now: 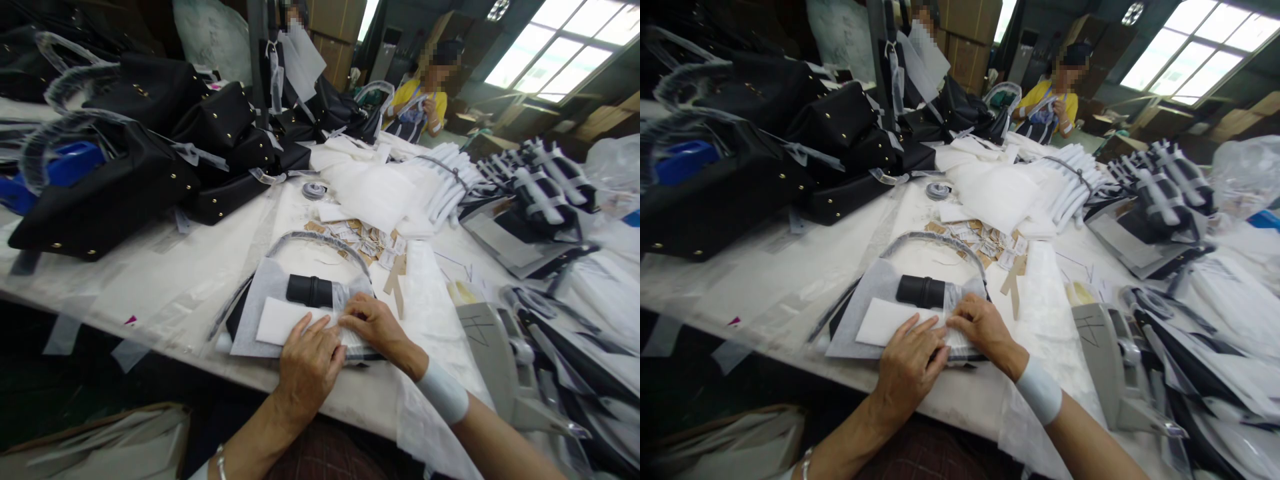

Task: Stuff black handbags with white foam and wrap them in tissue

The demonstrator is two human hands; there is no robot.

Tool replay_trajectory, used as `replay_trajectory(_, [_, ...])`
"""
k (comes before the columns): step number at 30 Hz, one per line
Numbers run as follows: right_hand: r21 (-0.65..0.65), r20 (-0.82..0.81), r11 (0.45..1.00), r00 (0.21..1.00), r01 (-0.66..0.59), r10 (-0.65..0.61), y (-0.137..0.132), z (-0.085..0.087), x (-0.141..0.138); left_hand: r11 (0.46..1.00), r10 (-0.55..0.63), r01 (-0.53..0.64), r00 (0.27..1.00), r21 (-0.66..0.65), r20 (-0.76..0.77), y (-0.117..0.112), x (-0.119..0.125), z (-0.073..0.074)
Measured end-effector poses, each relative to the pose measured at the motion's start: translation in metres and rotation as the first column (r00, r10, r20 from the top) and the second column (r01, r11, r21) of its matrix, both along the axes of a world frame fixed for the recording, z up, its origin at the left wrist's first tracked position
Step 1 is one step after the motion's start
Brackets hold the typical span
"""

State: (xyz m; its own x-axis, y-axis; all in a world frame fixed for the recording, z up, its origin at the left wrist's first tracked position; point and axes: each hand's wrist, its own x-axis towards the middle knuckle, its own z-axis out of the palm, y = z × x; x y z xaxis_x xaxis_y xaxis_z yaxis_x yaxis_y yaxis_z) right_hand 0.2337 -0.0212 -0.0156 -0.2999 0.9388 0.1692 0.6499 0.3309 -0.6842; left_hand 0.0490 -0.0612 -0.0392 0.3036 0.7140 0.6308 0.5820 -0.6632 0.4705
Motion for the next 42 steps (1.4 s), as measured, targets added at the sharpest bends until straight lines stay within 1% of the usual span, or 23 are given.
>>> replay_trajectory(4, [-0.001,0.027,0.998,0.998,0.063,-0.063,-0.002,-0.006,0.0,1.0,0.004,-0.004,0.999,-0.006,-0.041,0.0,-0.001,-0.001])
replay_trajectory(7, [-0.035,0.039,0.996,0.996,0.088,-0.086,0.0,-0.007,-0.001,0.997,-0.048,0.053,0.993,0.05,-0.106,0.0,-0.005,-0.002])
replay_trajectory(10, [-0.122,0.05,0.986,0.993,0.115,-0.11,0.004,-0.007,-0.002,0.989,-0.085,0.103,0.982,0.103,-0.167,-0.001,-0.01,-0.005])
replay_trajectory(13, [-0.227,0.054,0.962,0.989,0.15,-0.141,0.008,-0.005,-0.005,0.985,-0.089,0.117,0.974,0.124,-0.208,-0.001,-0.013,-0.007])
replay_trajectory(15, [-0.256,0.061,0.953,0.986,0.163,-0.152,0.01,-0.003,-0.006,0.983,-0.094,0.127,0.969,0.134,-0.23,-0.002,-0.013,-0.008])
replay_trajectory(18, [-0.272,0.07,0.946,0.984,0.176,-0.163,0.011,-0.001,-0.007,0.979,-0.091,0.133,0.964,0.154,-0.251,-0.002,-0.013,-0.007])
replay_trajectory(23, [-0.294,0.08,0.936,0.981,0.192,-0.176,0.015,-0.002,-0.007,0.964,-0.082,0.135,0.97,0.228,-0.229,-0.001,-0.013,-0.008])
replay_trajectory(27, [-0.261,0.075,0.931,0.966,0.257,-0.245,0.018,-0.003,-0.012,0.958,-0.104,0.162,0.965,0.236,-0.239,-0.001,-0.012,-0.011])
replay_trajectory(29, [-0.234,0.047,0.93,0.959,0.284,-0.28,0.016,0.001,-0.013,0.961,-0.096,0.152,0.967,0.229,-0.236,0.0,-0.012,-0.012])
replay_trajectory(31, [-0.214,0.005,0.931,0.953,0.296,-0.302,0.009,0.009,-0.009,0.964,-0.095,0.147,0.968,0.219,-0.23,-0.001,-0.012,-0.013])
replay_trajectory(33, [-0.208,-0.072,0.922,0.935,0.326,-0.347,-0.003,0.021,0.006,0.967,-0.101,0.149,0.969,0.208,-0.225,-0.001,-0.012,-0.013])
replay_trajectory(34, [-0.206,-0.107,0.909,0.915,0.362,-0.389,-0.011,0.027,0.018,0.967,-0.105,0.152,0.969,0.203,-0.225,-0.001,-0.013,-0.013])
replay_trajectory(35, [-0.204,-0.138,0.889,0.887,0.411,-0.441,-0.02,0.034,0.035,0.968,-0.106,0.152,0.968,0.199,-0.226,-0.001,-0.013,-0.013])
replay_trajectory(36, [-0.195,-0.145,0.856,0.849,0.479,-0.508,-0.031,0.04,0.055,0.968,-0.105,0.151,0.969,0.199,-0.225,-0.001,-0.013,-0.013])
replay_trajectory(38, [-0.147,-0.1,0.766,0.761,0.625,-0.64,-0.055,0.052,0.104,0.966,-0.105,0.152,0.97,0.209,-0.218,-0.001,-0.013,-0.012])
replay_trajectory(39, [-0.112,-0.092,0.707,0.701,0.698,-0.707,-0.068,0.057,0.13,0.964,-0.103,0.149,0.972,0.218,-0.21,0.0,-0.013,-0.011])
replay_trajectory(41, [-0.084,-0.037,0.603,0.602,0.794,-0.798,-0.098,0.065,0.18,0.959,-0.098,0.145,0.976,0.243,-0.194,0.001,-0.012,-0.01])
replay_trajectory(42, [-0.094,0.013,0.552,0.556,0.828,-0.831,-0.113,0.067,0.201,0.956,-0.097,0.145,0.977,0.257,-0.191,0.002,-0.012,-0.01])
